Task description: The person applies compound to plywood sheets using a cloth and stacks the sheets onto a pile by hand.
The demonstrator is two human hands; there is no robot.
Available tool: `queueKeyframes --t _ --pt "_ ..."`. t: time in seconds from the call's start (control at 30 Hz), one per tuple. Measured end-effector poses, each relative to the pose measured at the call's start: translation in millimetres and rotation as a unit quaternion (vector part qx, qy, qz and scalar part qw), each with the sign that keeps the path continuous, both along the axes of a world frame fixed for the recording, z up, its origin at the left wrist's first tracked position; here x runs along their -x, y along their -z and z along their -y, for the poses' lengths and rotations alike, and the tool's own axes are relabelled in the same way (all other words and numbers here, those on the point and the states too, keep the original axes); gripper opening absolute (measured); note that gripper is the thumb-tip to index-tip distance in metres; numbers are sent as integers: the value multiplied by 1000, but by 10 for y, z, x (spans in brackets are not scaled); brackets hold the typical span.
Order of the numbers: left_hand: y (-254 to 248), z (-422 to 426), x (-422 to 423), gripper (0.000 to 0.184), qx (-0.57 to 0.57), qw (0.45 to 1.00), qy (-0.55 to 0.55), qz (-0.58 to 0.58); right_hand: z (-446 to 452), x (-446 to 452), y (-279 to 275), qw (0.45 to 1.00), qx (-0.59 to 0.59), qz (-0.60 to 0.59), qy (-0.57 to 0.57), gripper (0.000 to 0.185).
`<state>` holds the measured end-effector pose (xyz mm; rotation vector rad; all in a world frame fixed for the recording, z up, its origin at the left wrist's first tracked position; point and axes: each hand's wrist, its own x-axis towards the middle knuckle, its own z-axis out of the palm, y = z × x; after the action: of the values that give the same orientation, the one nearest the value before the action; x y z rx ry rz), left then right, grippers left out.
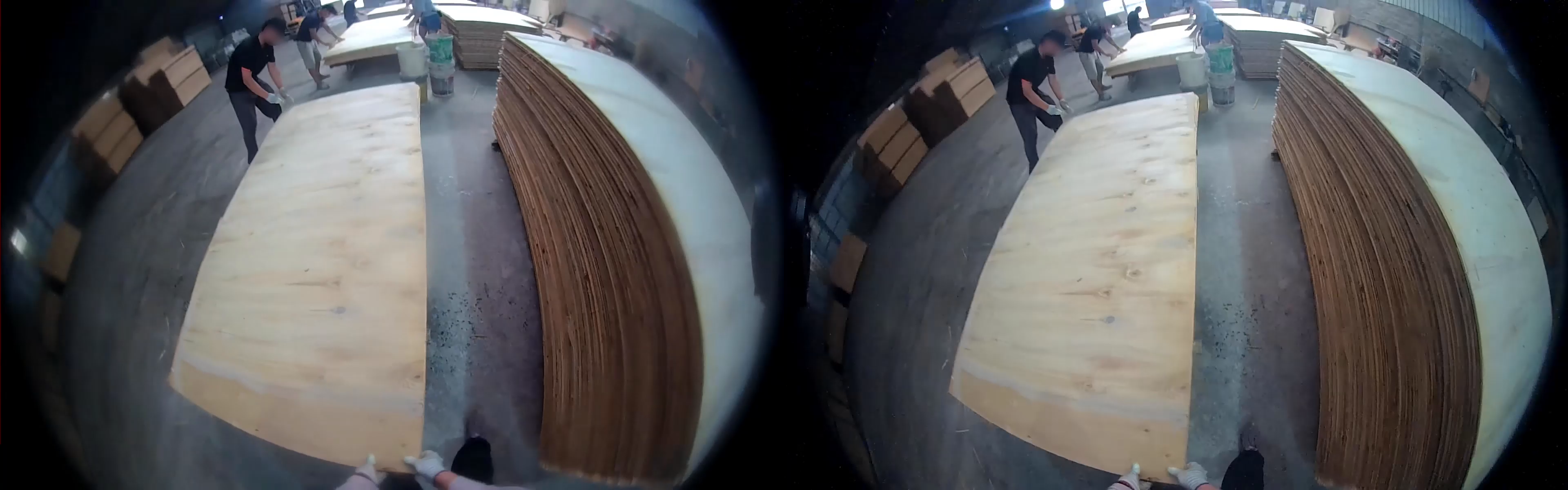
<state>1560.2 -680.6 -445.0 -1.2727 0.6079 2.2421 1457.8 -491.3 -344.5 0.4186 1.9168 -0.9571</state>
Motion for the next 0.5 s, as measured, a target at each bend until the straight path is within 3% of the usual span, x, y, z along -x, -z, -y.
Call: queueKeyframes --t 0.03,0.1,0.13,0.17,0.2,0.23,0.27,0.3,0.4,0.43,0.5 --pt "187 -146 -41 67 -20 996 38 -81 -205 56 224 1000 -1 -22 1 57" --pt "522 -518 141 51 98 974 125 160 -699 288 557 999 -14 -48 14 63" --pt "456 -705 293 52 176 941 285 55 -955 543 288 998 -23 -57 23 58" --pt "265 -931 437 53 247 867 430 -47 -1208 670 583 994 -69 -90 -11 58" --pt "-80 -1184 492 50 389 790 445 -162 -1497 851 738 989 -91 -106 -42 57" --pt "-682 -1420 623 49 517 679 447 -269 -1772 986 977 987 -87 -134 -31 48" --pt "-1381 -1587 813 44 543 652 453 -274 -2060 1212 782 998 15 -51 29 40" --pt "-1672 -1655 863 44 538 659 449 -273 -2258 1387 582 991 95 -22 92 34" --pt "-2012 -1476 675 43 526 695 434 -228 -2755 1738 760 980 123 -111 -108 45" --pt "-2039 -1373 587 43 529 704 430 -200 -2814 1840 547 991 121 -9 54 58" --pt "-2149 -1193 464 43 532 720 421 -143 -2918 1849 1877 999 44 -7 -28 63"
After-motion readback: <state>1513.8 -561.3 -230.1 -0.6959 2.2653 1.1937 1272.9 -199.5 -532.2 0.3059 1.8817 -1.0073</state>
